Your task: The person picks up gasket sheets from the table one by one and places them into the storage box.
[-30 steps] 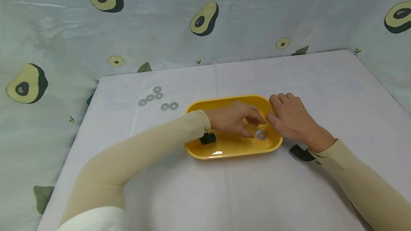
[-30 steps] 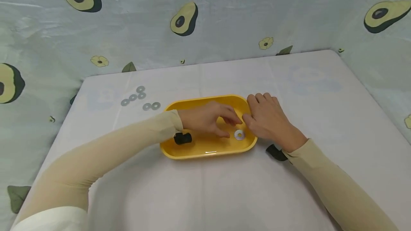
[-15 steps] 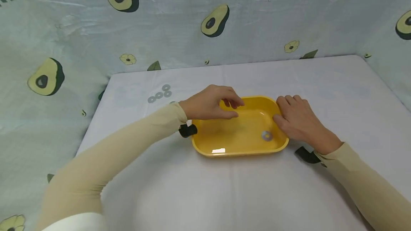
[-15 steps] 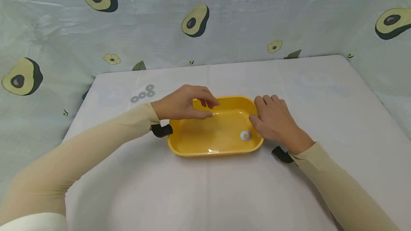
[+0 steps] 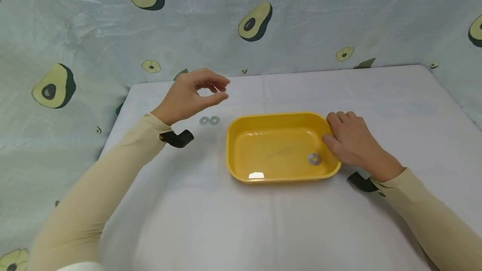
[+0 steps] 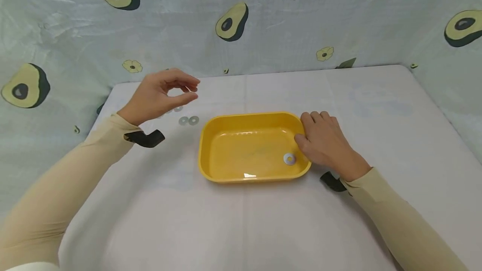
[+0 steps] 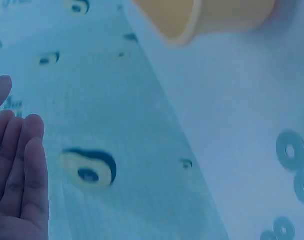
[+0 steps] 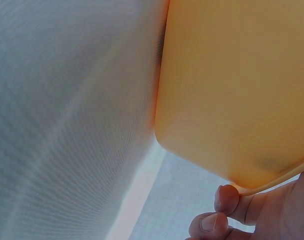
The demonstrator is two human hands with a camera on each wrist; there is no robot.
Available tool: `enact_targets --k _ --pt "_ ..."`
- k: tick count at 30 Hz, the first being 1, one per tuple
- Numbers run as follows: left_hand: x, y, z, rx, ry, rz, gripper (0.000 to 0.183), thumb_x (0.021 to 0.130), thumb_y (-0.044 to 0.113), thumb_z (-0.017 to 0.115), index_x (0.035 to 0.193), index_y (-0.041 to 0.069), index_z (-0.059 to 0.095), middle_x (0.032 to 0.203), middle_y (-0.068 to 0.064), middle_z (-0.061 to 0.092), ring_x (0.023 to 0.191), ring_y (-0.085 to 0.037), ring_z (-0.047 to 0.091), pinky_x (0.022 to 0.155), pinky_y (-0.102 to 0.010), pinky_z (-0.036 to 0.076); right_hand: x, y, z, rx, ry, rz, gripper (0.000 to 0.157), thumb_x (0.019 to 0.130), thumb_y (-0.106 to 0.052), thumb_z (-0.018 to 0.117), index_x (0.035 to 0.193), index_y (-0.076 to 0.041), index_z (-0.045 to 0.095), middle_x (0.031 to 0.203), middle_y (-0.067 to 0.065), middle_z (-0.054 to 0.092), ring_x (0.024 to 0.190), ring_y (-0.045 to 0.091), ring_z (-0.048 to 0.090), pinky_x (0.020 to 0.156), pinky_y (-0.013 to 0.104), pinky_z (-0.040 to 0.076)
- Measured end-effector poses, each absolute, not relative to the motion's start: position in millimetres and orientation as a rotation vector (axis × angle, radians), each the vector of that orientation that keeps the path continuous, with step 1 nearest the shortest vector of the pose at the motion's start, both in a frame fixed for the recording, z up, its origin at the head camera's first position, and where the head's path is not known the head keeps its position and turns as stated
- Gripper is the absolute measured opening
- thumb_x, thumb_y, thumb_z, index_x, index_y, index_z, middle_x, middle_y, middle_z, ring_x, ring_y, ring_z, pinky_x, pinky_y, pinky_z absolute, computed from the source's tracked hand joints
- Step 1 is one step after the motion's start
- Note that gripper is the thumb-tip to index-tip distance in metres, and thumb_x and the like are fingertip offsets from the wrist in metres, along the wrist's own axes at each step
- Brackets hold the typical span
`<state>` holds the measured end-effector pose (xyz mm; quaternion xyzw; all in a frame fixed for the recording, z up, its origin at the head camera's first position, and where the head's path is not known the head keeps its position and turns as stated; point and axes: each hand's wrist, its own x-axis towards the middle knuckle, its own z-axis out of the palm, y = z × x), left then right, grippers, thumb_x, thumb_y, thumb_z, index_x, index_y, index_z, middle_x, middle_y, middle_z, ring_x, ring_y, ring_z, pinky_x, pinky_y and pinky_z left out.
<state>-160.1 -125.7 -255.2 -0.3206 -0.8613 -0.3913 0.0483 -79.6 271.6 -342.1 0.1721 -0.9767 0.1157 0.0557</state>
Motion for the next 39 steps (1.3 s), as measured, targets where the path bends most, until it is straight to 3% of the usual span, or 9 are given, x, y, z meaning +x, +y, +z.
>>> enact_targets --k 3,8,14,18,23,31,39 --pt "-163.9 -145.2 -258.0 -0.843 -2.593 -1.279 0.029 0.093 0.014 0.077 0.121 0.011 0.074 0.114 -0.003 0.075 0.097 -0.006 0.068 0.093 -0.015 0.055 -79.9 271.7 -342.0 0.519 -2.963 0.348 0.018 0.095 -0.017 0.042 0.097 -0.002 0.052 0.080 0.010 0.049 0.077 0.028 0.042 0.068 0.034 0.028" --pt "-170.4 -178.0 -269.3 -0.643 -2.532 -1.434 0.033 0.092 0.012 0.078 0.124 0.009 0.073 0.109 0.014 0.072 0.096 -0.003 0.069 0.091 -0.013 0.054 -79.6 271.2 -342.2 0.514 -2.968 0.357 0.018 0.095 -0.017 0.041 0.096 -0.002 0.052 0.080 0.010 0.049 0.077 0.028 0.042 0.068 0.034 0.028" --pt "-178.0 -208.7 -295.8 -0.339 -2.590 -1.440 0.039 0.093 0.025 0.078 0.129 0.012 0.070 0.106 0.020 0.069 0.102 0.000 0.065 0.092 -0.010 0.050 -80.1 270.9 -343.4 0.513 -2.953 0.365 0.016 0.094 -0.016 0.042 0.094 -0.003 0.052 0.078 0.008 0.048 0.077 0.027 0.042 0.067 0.034 0.027" --pt "-181.4 -220.8 -316.4 -0.116 -2.616 -1.396 0.044 0.094 0.035 0.076 0.132 0.014 0.069 0.110 0.014 0.068 0.102 0.002 0.061 0.093 -0.012 0.047 -80.9 270.7 -344.4 0.514 -2.951 0.364 0.015 0.093 -0.016 0.042 0.093 -0.004 0.051 0.077 0.008 0.047 0.075 0.026 0.040 0.067 0.033 0.026" --pt "-185.1 -227.6 -336.6 0.070 -2.599 -1.432 0.050 0.095 0.035 0.075 0.136 0.009 0.065 0.119 0.002 0.067 0.102 0.003 0.057 0.090 -0.012 0.046 -81.0 271.4 -343.6 0.511 -2.964 0.362 0.016 0.094 -0.017 0.042 0.093 -0.004 0.051 0.077 0.008 0.047 0.075 0.026 0.040 0.067 0.033 0.026" --pt "-186.9 -227.5 -359.5 0.099 -2.690 -1.482 0.052 0.095 0.027 0.074 0.142 0.008 0.061 0.130 -0.009 0.064 0.099 0.002 0.058 0.082 -0.005 0.046 -79.2 275.6 -343.4 0.497 -2.980 0.362 0.013 0.094 -0.017 0.043 0.092 -0.005 0.049 0.077 0.007 0.046 0.076 0.026 0.040 0.067 0.034 0.025" --pt "-183.8 -235.4 -365.7 0.063 -2.831 -1.336 0.056 0.095 0.028 0.074 0.145 0.010 0.058 0.135 -0.014 0.065 0.106 -0.008 0.057 0.089 -0.011 0.043 -81.6 272.1 -343.6 0.525 -2.941 0.372 0.010 0.091 -0.015 0.045 0.090 -0.006 0.049 0.074 0.006 0.044 0.073 0.025 0.039 0.067 0.032 0.026"
